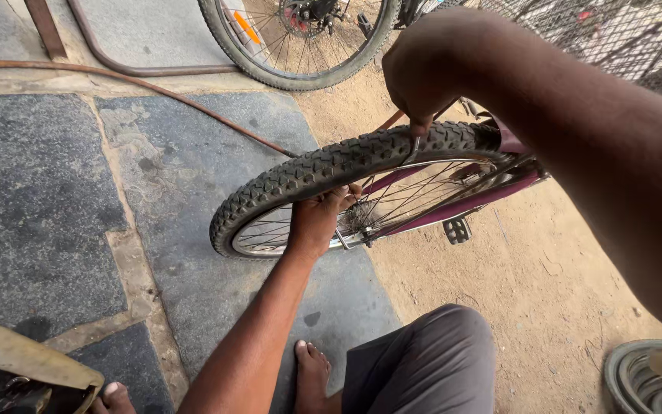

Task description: The person pries the tire off the rim of a bicycle wheel using a tire lever and their hands.

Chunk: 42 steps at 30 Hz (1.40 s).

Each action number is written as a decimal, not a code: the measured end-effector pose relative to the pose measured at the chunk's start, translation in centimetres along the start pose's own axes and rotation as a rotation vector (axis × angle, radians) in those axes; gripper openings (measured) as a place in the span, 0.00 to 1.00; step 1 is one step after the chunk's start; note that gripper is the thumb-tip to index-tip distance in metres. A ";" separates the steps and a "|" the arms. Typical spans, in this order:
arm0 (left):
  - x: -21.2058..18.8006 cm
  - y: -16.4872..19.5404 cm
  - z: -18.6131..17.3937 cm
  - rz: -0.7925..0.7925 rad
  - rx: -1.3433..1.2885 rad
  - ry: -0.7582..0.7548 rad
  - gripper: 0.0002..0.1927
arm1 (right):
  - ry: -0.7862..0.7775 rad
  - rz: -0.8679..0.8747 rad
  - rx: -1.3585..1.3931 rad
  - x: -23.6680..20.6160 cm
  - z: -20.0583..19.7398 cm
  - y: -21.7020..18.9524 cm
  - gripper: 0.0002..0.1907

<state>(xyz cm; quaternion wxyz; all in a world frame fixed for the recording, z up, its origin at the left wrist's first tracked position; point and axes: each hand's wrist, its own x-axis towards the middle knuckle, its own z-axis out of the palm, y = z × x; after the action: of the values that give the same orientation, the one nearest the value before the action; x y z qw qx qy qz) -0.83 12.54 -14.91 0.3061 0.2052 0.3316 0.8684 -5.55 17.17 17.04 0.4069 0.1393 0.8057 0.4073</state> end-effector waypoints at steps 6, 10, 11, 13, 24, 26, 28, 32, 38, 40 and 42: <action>-0.4 0.2 0.5 -0.055 -0.038 0.030 0.07 | 0.263 0.154 -0.094 -5.5 3.5 -1.1 0.11; -0.8 0.2 0.7 -0.103 -0.063 0.054 0.07 | 0.366 0.268 -0.174 -8.0 5.9 -3.3 0.16; -1.1 0.1 0.7 -0.108 -0.061 0.051 0.07 | 0.346 0.274 -0.136 -8.5 6.6 -3.8 0.18; -1.3 -0.3 0.7 -0.074 -0.049 0.047 0.08 | 0.345 0.303 -0.070 -8.5 7.9 -3.9 0.23; -1.6 0.3 0.8 -0.027 0.039 0.013 0.08 | 0.387 0.246 -0.027 -10.5 7.8 -5.1 0.14; -2.0 1.0 0.8 0.071 0.144 -0.006 0.07 | 0.177 0.206 -0.030 -9.2 5.7 -3.4 0.15; -2.5 1.5 0.7 0.217 0.283 -0.013 0.09 | 0.171 0.146 0.008 -8.0 4.5 -2.0 0.13; -2.5 1.7 0.3 0.208 0.158 -0.017 0.08 | 0.185 0.120 -0.060 -6.5 3.6 -0.8 0.13; -1.4 0.6 0.1 0.041 -0.066 -0.007 0.14 | 0.098 0.184 -0.019 -5.9 2.5 -0.7 0.15; -1.3 0.2 0.0 0.090 0.001 -0.026 0.15 | 0.082 0.136 -0.051 -5.5 2.0 -0.6 0.15; -1.3 0.0 -0.1 0.049 0.040 0.000 0.15 | 0.129 0.007 -0.138 -5.3 1.4 -0.4 0.14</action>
<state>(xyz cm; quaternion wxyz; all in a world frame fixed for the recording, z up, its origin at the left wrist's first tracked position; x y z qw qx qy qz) 0.09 11.61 -15.18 0.2805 0.2193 0.3437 0.8690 -1.07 14.76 19.14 0.3612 0.0873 0.7997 0.4715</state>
